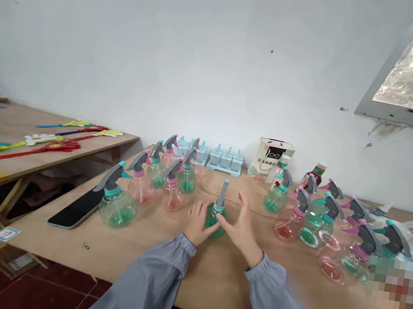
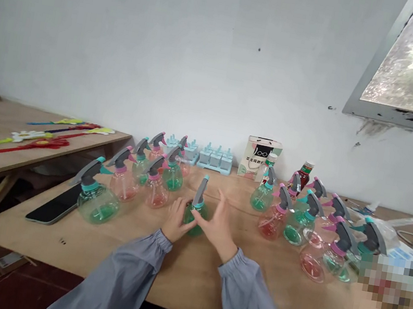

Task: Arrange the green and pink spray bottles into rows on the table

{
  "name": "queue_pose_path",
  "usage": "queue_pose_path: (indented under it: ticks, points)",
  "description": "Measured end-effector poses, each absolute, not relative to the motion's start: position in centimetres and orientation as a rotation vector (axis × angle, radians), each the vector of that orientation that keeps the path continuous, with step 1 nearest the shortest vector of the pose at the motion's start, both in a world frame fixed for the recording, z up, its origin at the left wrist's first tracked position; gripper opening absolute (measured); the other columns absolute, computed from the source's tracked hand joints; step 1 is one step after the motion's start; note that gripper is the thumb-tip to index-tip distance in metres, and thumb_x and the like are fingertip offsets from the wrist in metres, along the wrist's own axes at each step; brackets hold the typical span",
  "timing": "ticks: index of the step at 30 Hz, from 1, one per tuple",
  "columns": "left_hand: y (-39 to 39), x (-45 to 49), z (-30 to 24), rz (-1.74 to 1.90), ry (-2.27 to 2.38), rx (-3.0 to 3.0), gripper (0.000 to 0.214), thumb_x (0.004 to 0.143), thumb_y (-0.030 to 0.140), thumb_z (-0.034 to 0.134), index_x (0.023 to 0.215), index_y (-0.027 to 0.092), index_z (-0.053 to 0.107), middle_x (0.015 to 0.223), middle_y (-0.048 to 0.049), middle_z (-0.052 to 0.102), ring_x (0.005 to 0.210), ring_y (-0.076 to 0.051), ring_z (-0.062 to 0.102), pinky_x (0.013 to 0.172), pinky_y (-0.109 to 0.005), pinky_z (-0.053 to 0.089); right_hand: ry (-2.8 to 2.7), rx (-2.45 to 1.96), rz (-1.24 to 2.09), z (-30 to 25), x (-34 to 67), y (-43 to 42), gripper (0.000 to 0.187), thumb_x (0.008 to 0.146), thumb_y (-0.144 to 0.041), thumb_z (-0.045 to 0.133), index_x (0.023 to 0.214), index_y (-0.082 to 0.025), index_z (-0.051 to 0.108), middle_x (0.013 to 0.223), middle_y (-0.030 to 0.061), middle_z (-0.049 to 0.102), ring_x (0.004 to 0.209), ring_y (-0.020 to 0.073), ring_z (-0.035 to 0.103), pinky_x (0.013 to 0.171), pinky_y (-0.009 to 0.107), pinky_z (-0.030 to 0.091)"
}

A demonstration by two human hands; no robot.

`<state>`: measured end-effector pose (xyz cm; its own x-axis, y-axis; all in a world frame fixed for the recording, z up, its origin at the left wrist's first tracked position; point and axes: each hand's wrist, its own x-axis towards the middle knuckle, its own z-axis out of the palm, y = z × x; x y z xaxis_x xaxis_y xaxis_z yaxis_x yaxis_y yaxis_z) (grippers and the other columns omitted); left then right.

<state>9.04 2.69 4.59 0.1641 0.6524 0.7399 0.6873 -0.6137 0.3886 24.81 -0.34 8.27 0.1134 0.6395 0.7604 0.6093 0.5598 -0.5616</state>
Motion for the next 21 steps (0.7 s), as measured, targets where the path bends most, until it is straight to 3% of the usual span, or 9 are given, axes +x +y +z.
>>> queue_pose_path:
  ticks: [3, 7, 11, 15, 21]
  points:
    - [2.1, 8.8, 4.8, -1.348, -1.224, -2.307, 0.057, 0.078, 0.053, 0.066, 0.122, 0.017, 0.062, 0.107, -0.0133, 0.064, 0.099, -0.029, 0.060, 0.087, -0.043, 0.045, -1.519, -1.103, 0.330, 8.6, 22.2, 2.0, 0.071, 0.077, -0.043, 0.068, 0.139, -0.021, 0.043, 0.141, 0.0173, 0.055, 0.131, 0.0304, 0.054, 0.109, 0.050, 0.046]
    - [3.3, 5.8, 5.6, -1.661, -1.128, -2.044, 0.055, 0.081, 0.048, 0.060, 0.127, 0.018, 0.058, 0.121, -0.0155, 0.059, 0.116, -0.032, 0.057, 0.099, -0.046, 0.043, -1.444, -1.047, 0.469, 9.0, 23.4, 3.6, 0.050, 0.073, -0.035, 0.061, 0.122, -0.025, 0.059, 0.123, 0.0102, 0.068, 0.113, 0.0249, 0.065, 0.100, 0.043, 0.051]
    - [5.8, 1.9, 6.8, -1.926, -1.748, -1.531, 0.068, 0.085, 0.047, 0.058, 0.142, 0.015, 0.040, 0.143, -0.0227, 0.045, 0.138, -0.038, 0.042, 0.109, -0.059, 0.036, -1.293, -0.962, 0.549, 10.0, 26.0, 3.2, 0.044, 0.072, -0.042, 0.063, 0.113, -0.027, 0.067, 0.104, 0.0062, 0.075, 0.104, 0.0264, 0.068, 0.099, 0.045, 0.051]
    - [6.6, 1.3, 7.3, -1.563, -2.267, -1.694, 0.079, 0.082, 0.050, 0.065, 0.146, 0.013, 0.038, 0.141, -0.0258, 0.052, 0.133, -0.043, 0.046, 0.106, -0.063, 0.037, -1.207, -0.848, 0.797, 10.9, 27.2, 2.1, 0.043, 0.069, -0.052, 0.071, 0.104, -0.026, 0.071, 0.092, 0.0060, 0.077, 0.095, 0.0283, 0.071, 0.094, 0.046, 0.053]
    - [5.0, 4.3, 6.5, -1.234, -2.102, -1.907, 0.079, 0.080, 0.062, 0.066, 0.140, 0.012, 0.050, 0.129, -0.0222, 0.061, 0.113, -0.039, 0.058, 0.096, -0.053, 0.044, -1.146, -0.834, 0.782, 10.6, 26.7, 1.0, 0.030, 0.070, -0.054, 0.069, 0.079, -0.025, 0.069, 0.077, 0.0041, 0.073, 0.080, 0.0254, 0.071, 0.079, 0.040, 0.054]
